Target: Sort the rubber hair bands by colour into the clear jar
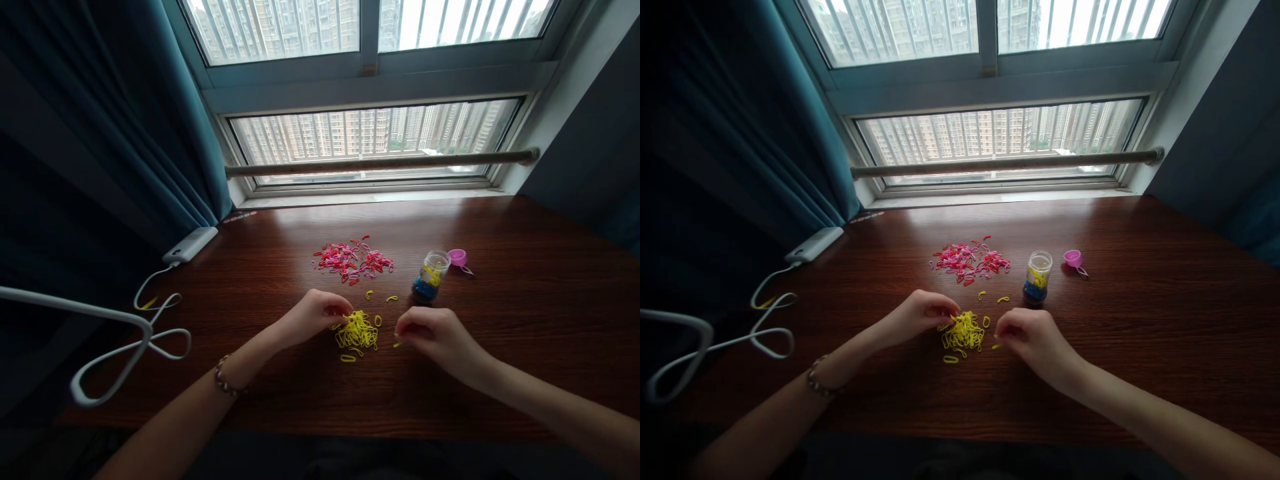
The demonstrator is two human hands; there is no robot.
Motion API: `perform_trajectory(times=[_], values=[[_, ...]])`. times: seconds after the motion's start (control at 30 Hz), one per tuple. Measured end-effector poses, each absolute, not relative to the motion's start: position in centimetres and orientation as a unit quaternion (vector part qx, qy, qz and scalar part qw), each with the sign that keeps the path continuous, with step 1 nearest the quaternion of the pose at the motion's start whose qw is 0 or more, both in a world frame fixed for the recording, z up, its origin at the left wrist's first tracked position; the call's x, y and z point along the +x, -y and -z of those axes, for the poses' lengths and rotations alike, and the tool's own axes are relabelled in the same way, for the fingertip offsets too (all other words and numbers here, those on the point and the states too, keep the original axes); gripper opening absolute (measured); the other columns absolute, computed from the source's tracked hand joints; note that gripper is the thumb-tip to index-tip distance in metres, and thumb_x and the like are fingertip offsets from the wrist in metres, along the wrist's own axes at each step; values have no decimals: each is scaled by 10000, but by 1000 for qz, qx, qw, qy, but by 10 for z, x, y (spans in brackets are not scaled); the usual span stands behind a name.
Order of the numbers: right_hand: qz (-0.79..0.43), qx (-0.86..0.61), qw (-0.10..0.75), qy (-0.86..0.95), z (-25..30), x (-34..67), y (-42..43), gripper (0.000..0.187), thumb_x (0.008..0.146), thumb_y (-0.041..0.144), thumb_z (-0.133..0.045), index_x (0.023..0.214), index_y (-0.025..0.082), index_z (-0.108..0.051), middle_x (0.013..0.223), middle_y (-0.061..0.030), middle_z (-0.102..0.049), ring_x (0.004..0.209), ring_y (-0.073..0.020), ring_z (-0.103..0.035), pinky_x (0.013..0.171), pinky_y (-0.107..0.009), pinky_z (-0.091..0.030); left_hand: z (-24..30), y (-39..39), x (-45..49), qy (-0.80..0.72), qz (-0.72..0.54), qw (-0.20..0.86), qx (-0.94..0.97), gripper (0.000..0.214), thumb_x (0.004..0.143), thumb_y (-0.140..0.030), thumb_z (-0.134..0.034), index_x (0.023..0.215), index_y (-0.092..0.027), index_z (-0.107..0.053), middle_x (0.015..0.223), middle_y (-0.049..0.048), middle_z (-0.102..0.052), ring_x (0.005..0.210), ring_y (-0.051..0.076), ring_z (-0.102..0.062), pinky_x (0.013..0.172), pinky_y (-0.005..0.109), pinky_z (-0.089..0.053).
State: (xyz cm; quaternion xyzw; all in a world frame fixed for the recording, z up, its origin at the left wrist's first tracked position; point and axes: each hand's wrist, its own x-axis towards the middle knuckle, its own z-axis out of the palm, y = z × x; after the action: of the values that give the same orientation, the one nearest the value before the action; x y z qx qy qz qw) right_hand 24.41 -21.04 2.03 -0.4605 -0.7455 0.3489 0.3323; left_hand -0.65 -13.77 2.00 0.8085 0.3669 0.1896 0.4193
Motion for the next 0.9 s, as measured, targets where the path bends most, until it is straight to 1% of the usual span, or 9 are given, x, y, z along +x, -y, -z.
perform_trajectory(times=[0.1,0.17,0.3,0.4,0.47,0.53,0.7,0.8,0.9], values=[[-321,-435,375,753,-10,214,190,46,747,158,-574,739,165,-618,715,-10,-616,654,-119,-552,602,-217,-433,-21,137,-7,-366,-204,478,772,231,699,-230,-617,901,-127,-658,831,64,-670,758,170,-607,699,247,-478],[-300,-434,381,759,-1,201,175,39,742,150,-586,732,159,-623,692,-8,-607,631,-115,-541,586,-216,-425,-20,136,-7,-370,-212,484,765,225,695,-238,-620,886,-127,-662,834,66,-672,765,173,-610,712,261,-483],[-256,-423,346,797,10,194,160,76,762,165,-574,743,163,-648,706,-19,-607,644,-119,-539,597,-223,-424,-16,134,-10,-402,-230,416,783,198,713,-246,-601,861,-130,-662,794,58,-658,718,153,-594,658,242,-475],[-223,-408,317,826,12,195,161,120,781,217,-566,830,181,-669,805,-44,-623,754,-144,-556,691,-250,-437,-12,132,-12,-410,-220,365,806,186,721,-248,-601,862,-139,-656,779,45,-640,695,136,-572,638,226,-457],[-204,-407,300,838,13,196,164,167,767,254,-589,900,188,-665,876,-58,-620,832,-165,-550,753,-270,-434,-10,132,-12,-404,-209,346,821,189,721,-255,-608,868,-145,-654,784,40,-631,691,131,-563,635,222,-448],[-196,-407,280,847,13,195,166,196,754,265,-604,925,186,-659,906,-65,-612,851,-170,-545,767,-272,-434,-10,134,-9,-393,-198,327,836,183,727,-257,-607,868,-152,-656,803,40,-625,707,133,-558,647,225,-443],[-178,-403,248,863,13,191,164,146,800,197,-529,837,181,-670,813,-53,-624,755,-140,-553,702,-239,-438,-11,141,-1,-374,-198,276,863,140,750,-212,-579,856,-180,-665,844,35,-618,805,150,-546,742,248,-431],[-150,-407,247,867,15,188,161,117,755,159,-561,781,187,-672,764,-44,-635,748,-151,-550,714,-256,-429,-11,144,2,-367,-201,264,869,141,759,-189,-562,856,-190,-664,863,35,-618,834,156,-537,766,259,-427],[-146,-417,270,856,17,187,160,95,698,129,-592,712,185,-667,716,-36,-638,700,-151,-548,685,-258,-426,-11,144,4,-364,-207,263,869,156,751,-182,-567,875,-197,-662,885,41,-619,859,169,-535,792,275,-427]])
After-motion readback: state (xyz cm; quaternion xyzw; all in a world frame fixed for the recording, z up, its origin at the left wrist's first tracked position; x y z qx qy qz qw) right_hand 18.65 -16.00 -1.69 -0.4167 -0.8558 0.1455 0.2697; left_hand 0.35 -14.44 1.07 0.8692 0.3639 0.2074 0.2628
